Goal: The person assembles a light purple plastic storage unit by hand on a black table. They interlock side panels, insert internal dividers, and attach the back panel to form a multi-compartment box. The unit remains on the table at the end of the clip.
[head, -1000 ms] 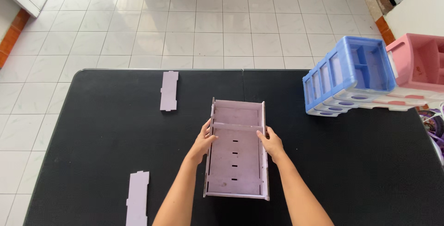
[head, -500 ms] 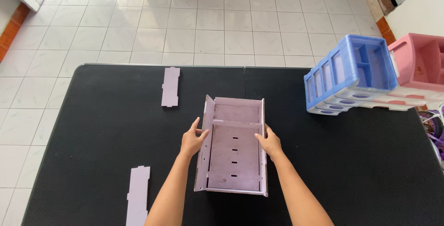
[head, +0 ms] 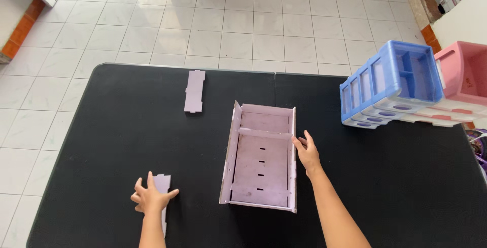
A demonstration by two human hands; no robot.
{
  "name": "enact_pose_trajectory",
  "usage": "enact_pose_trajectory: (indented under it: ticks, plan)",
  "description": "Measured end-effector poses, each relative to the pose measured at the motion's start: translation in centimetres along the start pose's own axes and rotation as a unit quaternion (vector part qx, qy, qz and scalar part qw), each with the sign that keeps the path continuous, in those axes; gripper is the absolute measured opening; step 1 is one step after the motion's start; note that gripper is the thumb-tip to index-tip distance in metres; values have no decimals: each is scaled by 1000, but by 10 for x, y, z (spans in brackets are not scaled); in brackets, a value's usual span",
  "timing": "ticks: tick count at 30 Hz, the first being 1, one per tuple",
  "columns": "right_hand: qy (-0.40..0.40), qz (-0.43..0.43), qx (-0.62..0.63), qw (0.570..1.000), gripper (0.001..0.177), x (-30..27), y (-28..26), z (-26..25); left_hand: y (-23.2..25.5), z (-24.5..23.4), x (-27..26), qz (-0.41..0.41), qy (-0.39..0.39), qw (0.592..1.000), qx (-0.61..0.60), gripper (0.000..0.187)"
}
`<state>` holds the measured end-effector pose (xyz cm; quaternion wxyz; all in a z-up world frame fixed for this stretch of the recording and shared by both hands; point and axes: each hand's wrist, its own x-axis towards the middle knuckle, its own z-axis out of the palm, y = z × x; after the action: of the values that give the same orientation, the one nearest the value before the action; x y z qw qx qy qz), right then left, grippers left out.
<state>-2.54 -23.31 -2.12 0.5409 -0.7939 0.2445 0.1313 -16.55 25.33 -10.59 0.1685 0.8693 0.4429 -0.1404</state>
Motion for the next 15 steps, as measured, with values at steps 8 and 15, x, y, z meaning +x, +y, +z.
enact_pose_trajectory:
  ticks: [8,15]
  plan:
    - [61,-48,-35,996,78,-16,-10,0,38,-26,-1,114,81,983,-122,49]
    - [130,-204,22,970,55,-29,-41,-11,169,-103,-40,209,15,847,-488,38]
